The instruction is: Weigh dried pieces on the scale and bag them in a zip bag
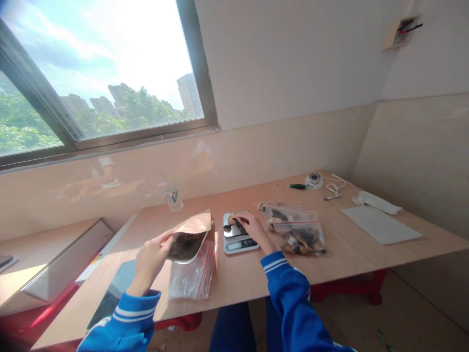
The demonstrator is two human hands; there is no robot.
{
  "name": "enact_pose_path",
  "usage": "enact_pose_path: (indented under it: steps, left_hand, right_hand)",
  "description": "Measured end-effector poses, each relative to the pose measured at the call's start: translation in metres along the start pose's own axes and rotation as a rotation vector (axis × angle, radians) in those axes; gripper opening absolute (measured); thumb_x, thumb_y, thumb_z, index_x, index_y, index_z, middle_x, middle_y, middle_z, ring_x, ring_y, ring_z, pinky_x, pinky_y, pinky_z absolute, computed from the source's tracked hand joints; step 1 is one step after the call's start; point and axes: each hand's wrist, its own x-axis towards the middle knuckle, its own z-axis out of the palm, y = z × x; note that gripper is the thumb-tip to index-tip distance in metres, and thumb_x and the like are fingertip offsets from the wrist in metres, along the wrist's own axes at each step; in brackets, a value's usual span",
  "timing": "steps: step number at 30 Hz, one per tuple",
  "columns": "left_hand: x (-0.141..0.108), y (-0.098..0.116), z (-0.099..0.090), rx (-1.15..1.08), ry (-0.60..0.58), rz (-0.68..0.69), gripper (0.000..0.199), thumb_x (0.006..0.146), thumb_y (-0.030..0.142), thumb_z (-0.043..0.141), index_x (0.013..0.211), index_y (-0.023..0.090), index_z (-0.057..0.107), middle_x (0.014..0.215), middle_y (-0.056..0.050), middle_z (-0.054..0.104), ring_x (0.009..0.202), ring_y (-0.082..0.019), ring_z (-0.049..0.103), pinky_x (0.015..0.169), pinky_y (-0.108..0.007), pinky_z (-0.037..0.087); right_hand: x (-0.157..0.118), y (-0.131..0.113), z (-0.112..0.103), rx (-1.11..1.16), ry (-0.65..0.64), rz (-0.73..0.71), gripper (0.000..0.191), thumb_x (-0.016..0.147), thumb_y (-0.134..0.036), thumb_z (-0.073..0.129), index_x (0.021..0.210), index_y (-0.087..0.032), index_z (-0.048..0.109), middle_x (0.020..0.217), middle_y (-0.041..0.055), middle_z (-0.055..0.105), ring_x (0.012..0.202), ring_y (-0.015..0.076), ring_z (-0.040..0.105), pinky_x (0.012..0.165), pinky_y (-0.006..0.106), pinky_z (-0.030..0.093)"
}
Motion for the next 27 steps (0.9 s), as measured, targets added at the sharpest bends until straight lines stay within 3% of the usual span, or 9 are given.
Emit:
enact_pose_path:
  steps: [8, 17, 22, 27]
  left_hand:
    - [-0.001, -0.006, -0.001, -0.067, 0.012, 0.011, 0.034, 0.086, 0.04, 0.04, 0.106, 0.032, 0.067, 0.081, -0.002, 0.072, 0.082, -0.021, 0.065, 0.061, -0.023, 0.037]
    - [-0.002, 0.0, -0.001, -0.018, 0.006, 0.004, 0.036, 0.086, 0.041, 0.039, 0.107, 0.032, 0.067, 0.079, -0.004, 0.071, 0.08, -0.022, 0.065, 0.059, -0.024, 0.036]
    - [-0.003, -0.002, 0.0, -0.003, 0.003, 0.001, 0.036, 0.086, 0.042, 0.038, 0.107, 0.032, 0.067, 0.076, -0.004, 0.071, 0.078, -0.022, 0.064, 0.059, -0.024, 0.036]
    - [-0.004, -0.002, 0.0, -0.023, 0.001, 0.006, 0.036, 0.086, 0.042, 0.039, 0.106, 0.032, 0.067, 0.078, -0.003, 0.071, 0.08, -0.022, 0.065, 0.06, -0.024, 0.036]
  right_hand:
    - [-0.005, 0.0, -0.001, -0.059, 0.105, -0.072, 0.023, 0.083, -0.017, 0.049, 0.095, -0.02, 0.068, 0.1, 0.0077, 0.067, 0.094, 0.019, 0.061, 0.087, 0.035, 0.048]
    - [-0.015, -0.006, 0.008, -0.202, 0.089, -0.108, 0.025, 0.089, -0.022, 0.043, 0.1, -0.02, 0.065, 0.104, 0.0093, 0.059, 0.097, 0.0192, 0.058, 0.089, 0.036, 0.047]
    - [-0.019, -0.012, 0.018, -0.373, 0.001, -0.179, 0.027, 0.089, -0.016, 0.043, 0.106, -0.021, 0.063, 0.106, 0.0086, 0.058, 0.101, 0.0207, 0.053, 0.091, 0.039, 0.045]
    - [-0.022, -0.012, 0.025, -0.6, -0.038, -0.153, 0.023, 0.084, -0.013, 0.048, 0.086, -0.02, 0.07, 0.101, 0.0075, 0.061, 0.097, 0.0224, 0.053, 0.087, 0.038, 0.044]
